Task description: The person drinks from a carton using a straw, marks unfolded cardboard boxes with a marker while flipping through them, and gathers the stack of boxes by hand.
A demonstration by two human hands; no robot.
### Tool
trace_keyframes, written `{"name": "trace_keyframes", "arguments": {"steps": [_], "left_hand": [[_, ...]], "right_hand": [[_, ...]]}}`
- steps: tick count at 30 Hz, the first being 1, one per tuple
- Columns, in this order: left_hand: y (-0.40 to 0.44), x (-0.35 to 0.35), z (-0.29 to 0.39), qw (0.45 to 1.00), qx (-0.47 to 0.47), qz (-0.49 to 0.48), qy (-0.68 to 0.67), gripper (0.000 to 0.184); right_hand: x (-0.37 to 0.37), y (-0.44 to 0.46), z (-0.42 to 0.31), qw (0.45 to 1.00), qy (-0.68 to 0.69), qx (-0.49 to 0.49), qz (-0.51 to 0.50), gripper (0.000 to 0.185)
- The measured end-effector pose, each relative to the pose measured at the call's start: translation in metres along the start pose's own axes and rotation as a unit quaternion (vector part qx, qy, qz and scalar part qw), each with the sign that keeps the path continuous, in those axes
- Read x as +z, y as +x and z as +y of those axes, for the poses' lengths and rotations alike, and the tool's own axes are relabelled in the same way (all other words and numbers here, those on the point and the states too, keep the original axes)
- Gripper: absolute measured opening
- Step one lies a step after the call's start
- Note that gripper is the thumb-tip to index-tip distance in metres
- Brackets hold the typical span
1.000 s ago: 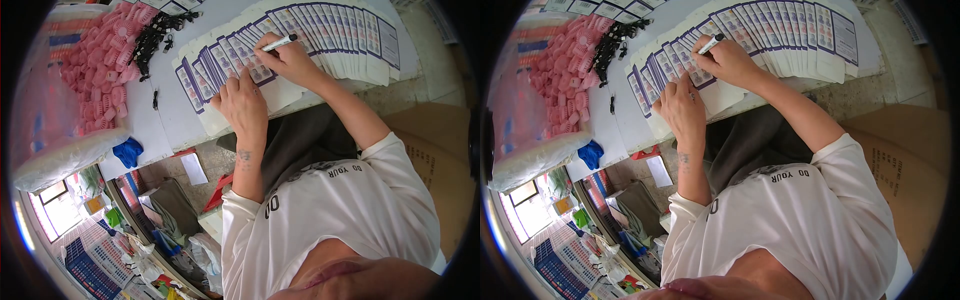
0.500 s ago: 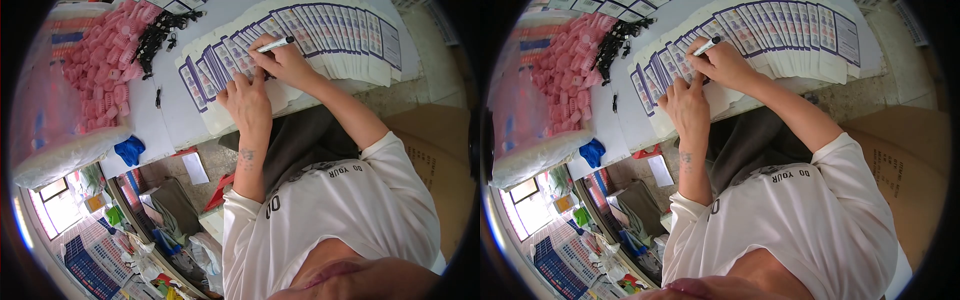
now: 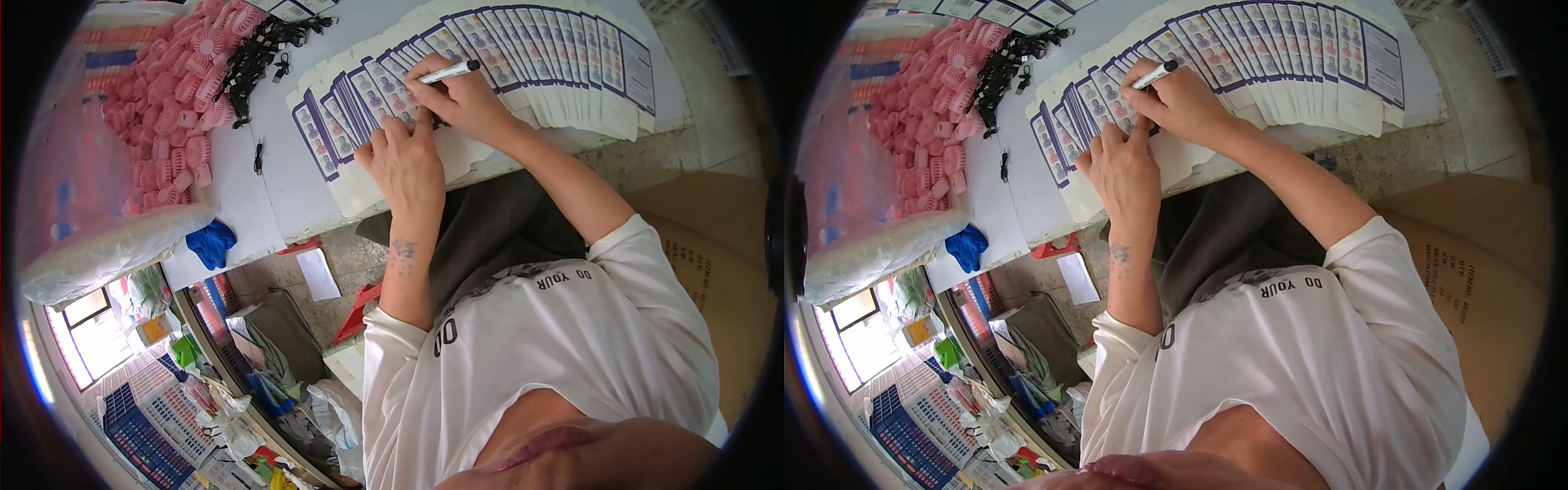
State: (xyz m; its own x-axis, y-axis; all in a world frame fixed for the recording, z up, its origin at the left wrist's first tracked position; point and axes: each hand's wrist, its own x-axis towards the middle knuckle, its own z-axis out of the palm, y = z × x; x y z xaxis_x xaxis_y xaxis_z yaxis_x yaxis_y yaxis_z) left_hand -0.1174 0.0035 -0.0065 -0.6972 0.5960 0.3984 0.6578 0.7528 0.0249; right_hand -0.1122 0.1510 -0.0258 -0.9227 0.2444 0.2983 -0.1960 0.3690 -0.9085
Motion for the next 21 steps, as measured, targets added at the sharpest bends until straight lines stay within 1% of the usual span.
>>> {"name": "trace_keyframes", "arguments": {"steps": [1,4,7,9,10,12,13,14,15,17,18,21], "left_hand": [[0.0,-0.001,0.0,1.0,-0.004,-0.001,0.004,0.035],[0.002,-0.002,-0.002,0.999,0.014,0.012,-0.029,0.038],[0.006,-0.014,-0.005,0.999,-0.009,0.0,-0.038,0.043],[0.011,-0.021,-0.007,0.982,-0.052,0.02,-0.182,0.047],[0.013,-0.023,-0.009,0.964,-0.074,0.03,-0.253,0.051],[0.016,-0.02,-0.02,0.908,-0.139,-0.025,-0.394,0.057],[0.018,-0.018,-0.026,0.87,-0.17,-0.053,-0.46,0.061],[0.021,-0.019,-0.029,0.828,-0.208,-0.075,-0.515,0.069],[0.025,-0.025,-0.03,0.794,-0.241,-0.087,-0.552,0.069],[0.033,-0.041,-0.026,0.716,-0.303,-0.112,-0.619,0.07],[0.036,-0.045,-0.024,0.709,-0.309,-0.12,-0.622,0.071],[0.044,-0.049,-0.019,0.687,-0.327,-0.133,-0.635,0.075]], "right_hand": [[-0.002,-0.001,-0.003,1.0,0.019,0.011,-0.003,0.017],[-0.009,-0.003,-0.008,0.987,0.105,-0.081,0.091,0.023],[-0.048,-0.021,-0.026,0.985,0.066,-0.068,0.141,0.025],[-0.089,-0.038,-0.027,0.982,-0.038,-0.018,0.183,0.027],[-0.109,-0.048,-0.023,0.971,-0.103,-0.003,0.218,0.029],[-0.154,-0.07,0.002,0.944,-0.173,-0.009,0.28,0.032],[-0.176,-0.082,0.019,0.934,-0.178,-0.03,0.309,0.033],[-0.196,-0.096,0.029,0.915,-0.252,-0.031,0.314,0.033],[-0.212,-0.108,0.039,0.89,-0.324,-0.032,0.318,0.034],[-0.234,-0.121,0.062,0.882,-0.352,0.002,0.313,0.035],[-0.241,-0.126,0.075,0.877,-0.366,0.02,0.311,0.035],[-0.232,-0.114,0.079,0.88,-0.382,0.072,0.272,0.036]]}}
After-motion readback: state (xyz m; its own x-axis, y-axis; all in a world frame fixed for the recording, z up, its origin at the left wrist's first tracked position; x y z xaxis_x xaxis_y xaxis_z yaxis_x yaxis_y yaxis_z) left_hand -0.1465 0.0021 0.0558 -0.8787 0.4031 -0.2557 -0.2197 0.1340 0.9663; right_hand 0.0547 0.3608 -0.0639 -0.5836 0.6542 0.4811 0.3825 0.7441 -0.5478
